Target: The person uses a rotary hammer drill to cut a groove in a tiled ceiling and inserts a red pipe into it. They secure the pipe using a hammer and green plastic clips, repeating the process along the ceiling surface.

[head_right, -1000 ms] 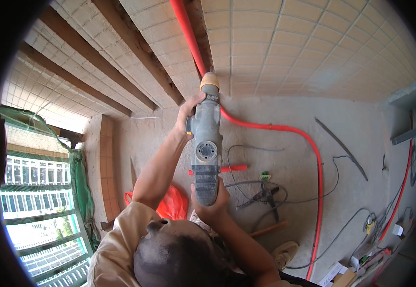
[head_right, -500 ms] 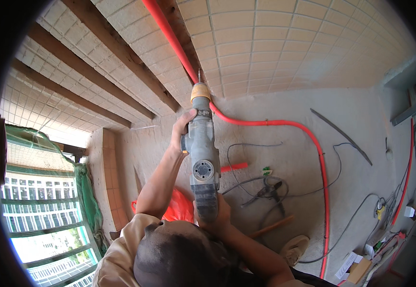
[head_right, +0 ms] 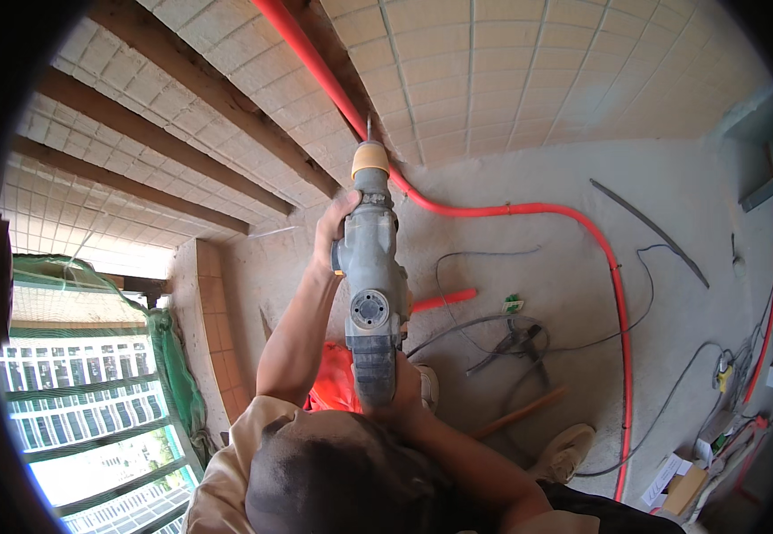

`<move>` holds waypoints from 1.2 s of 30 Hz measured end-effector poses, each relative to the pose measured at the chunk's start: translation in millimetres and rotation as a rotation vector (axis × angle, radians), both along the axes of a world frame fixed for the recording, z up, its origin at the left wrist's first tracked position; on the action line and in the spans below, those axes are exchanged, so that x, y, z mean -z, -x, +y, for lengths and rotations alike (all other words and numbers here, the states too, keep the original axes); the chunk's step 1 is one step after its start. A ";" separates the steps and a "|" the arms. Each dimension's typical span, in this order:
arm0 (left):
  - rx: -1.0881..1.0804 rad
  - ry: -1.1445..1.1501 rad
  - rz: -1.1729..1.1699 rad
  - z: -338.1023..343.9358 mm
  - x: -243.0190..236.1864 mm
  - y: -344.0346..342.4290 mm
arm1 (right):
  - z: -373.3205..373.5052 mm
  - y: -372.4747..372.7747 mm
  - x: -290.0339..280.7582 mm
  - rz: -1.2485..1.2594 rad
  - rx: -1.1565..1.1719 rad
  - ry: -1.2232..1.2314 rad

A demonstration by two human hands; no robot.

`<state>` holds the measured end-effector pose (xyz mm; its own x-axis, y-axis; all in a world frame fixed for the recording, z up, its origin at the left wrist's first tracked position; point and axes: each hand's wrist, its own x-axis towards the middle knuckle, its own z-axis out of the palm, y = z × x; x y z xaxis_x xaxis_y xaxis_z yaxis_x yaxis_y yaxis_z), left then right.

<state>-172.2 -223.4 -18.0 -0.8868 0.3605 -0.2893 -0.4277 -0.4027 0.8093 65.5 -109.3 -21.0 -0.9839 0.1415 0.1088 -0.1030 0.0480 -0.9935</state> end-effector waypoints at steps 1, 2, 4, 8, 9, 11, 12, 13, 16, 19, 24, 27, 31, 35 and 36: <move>-0.007 -0.003 -0.001 -0.4 0.4 1.0 | 0.6 0.5 1.1 0.040 -0.003 -0.003; -0.008 0.013 -0.002 -1.9 0.8 1.5 | 0.5 1.0 1.8 0.081 -0.005 -0.007; -0.005 0.030 -0.007 0.7 6.8 2.3 | 3.2 1.5 4.4 0.072 0.011 -0.050; 0.012 0.048 0.033 -10.5 4.4 4.2 | -3.4 -1.5 4.0 0.014 -0.076 0.037; 0.023 0.054 0.039 -12.6 4.1 5.9 | -5.9 -1.4 6.3 0.040 -0.074 0.039; 0.006 0.065 0.039 -17.9 -2.1 3.9 | -12.4 0.8 8.7 0.095 -0.076 0.056; -0.009 0.050 0.029 -10.0 -4.8 2.2 | -10.9 1.0 10.6 0.073 -0.072 0.062; -0.026 0.037 0.018 -6.0 -4.7 0.9 | -9.7 0.9 10.9 0.050 -0.071 0.070; 0.051 0.035 0.024 -5.1 7.7 10.2 | -4.2 6.8 9.9 0.108 -0.069 0.040; 0.077 0.026 0.038 -4.6 11.0 13.0 | -3.1 6.8 13.6 0.176 -0.050 -0.044; -0.004 0.039 0.010 -7.8 -8.0 11.5 | -19.0 7.6 14.7 0.216 0.038 -0.104; 0.002 0.030 0.025 -9.6 -0.6 15.4 | -13.0 15.6 7.7 0.161 -0.033 -0.031; -0.015 -0.028 -0.005 -3.5 2.4 15.5 | -9.6 20.9 11.0 0.120 -0.064 0.007; -0.003 0.018 0.048 2.4 -0.2 32.7 | -0.8 35.6 -10.4 0.104 -0.019 0.053; -0.009 -0.012 0.035 3.9 -0.2 36.6 | 1.0 39.4 -12.4 0.103 -0.025 0.037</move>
